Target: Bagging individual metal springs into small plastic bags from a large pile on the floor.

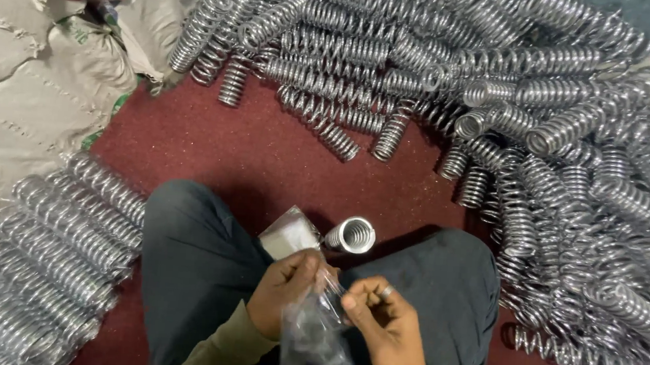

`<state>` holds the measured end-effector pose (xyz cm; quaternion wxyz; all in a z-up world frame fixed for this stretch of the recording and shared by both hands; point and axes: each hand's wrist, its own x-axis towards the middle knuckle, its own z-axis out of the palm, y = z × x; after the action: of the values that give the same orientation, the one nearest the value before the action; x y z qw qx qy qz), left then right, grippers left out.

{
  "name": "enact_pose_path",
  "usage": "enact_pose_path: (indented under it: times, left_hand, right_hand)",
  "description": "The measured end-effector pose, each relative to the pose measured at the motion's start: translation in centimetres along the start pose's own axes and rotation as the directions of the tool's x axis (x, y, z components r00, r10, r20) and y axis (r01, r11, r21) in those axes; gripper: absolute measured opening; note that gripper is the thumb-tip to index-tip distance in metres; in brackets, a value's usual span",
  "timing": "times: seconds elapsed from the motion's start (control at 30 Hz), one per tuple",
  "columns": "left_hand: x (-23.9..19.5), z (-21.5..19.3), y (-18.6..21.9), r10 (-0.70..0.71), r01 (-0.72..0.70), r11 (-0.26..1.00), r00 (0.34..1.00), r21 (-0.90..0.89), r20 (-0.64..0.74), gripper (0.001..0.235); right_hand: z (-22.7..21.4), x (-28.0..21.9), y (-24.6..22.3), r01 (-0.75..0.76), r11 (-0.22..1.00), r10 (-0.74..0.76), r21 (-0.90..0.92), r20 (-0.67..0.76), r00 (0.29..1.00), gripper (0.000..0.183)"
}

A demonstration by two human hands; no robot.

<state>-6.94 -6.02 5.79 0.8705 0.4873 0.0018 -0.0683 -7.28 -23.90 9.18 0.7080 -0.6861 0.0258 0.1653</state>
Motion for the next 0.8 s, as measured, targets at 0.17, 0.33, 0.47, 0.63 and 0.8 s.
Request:
enact_pose_path:
  times: [0.17, 0.33, 0.47, 0.63, 0.8]
  left_hand:
    - [2.1, -0.9, -0.4, 0.044, -0.023, 0.986, 0.991, 0.163, -0.125, 0.023]
    - [5.1, -0.1, 0.8, 0.119, -0.062, 0.830, 0.991, 0.555, -0.067, 0.027]
    - [7.6, -0.5, -0.1, -0.093, 0.138, 0.915, 0.987, 0.378, -0.134, 0.027]
    - [9.4, -2.4, -1.5, -0.322, 0.366, 0.906, 0.922, 0.213, -0.216, 0.024]
    - [8.7, -4.6, -6.0, -0.554, 0.594, 0.804, 0.745, -0.008, -0.372, 0.033]
  right_hand:
    - [-0.3, 3.0, -2.9, 0.205, 0.959, -0.214, -0.197, -0.023, 0.977, 0.009]
    - [-1.9, 7.9, -3.5, 0.424, 0.646, -0.460, -0.635, 0.119, 0.880, 0.007]
    - [-2.2, 10.8, -1.6, 0.148, 0.909, -0.181, -0.388, -0.049, 0.982, 0.012]
    - [-2.4, 13.5, 1.3, -0.150, 0.964, 0.138, -0.220, -0.072, 0.988, 0.019]
    - [-3.4, 15.6, 7.8, -0.222, 0.942, 0.227, -0.253, -0.008, 0.974, 0.020]
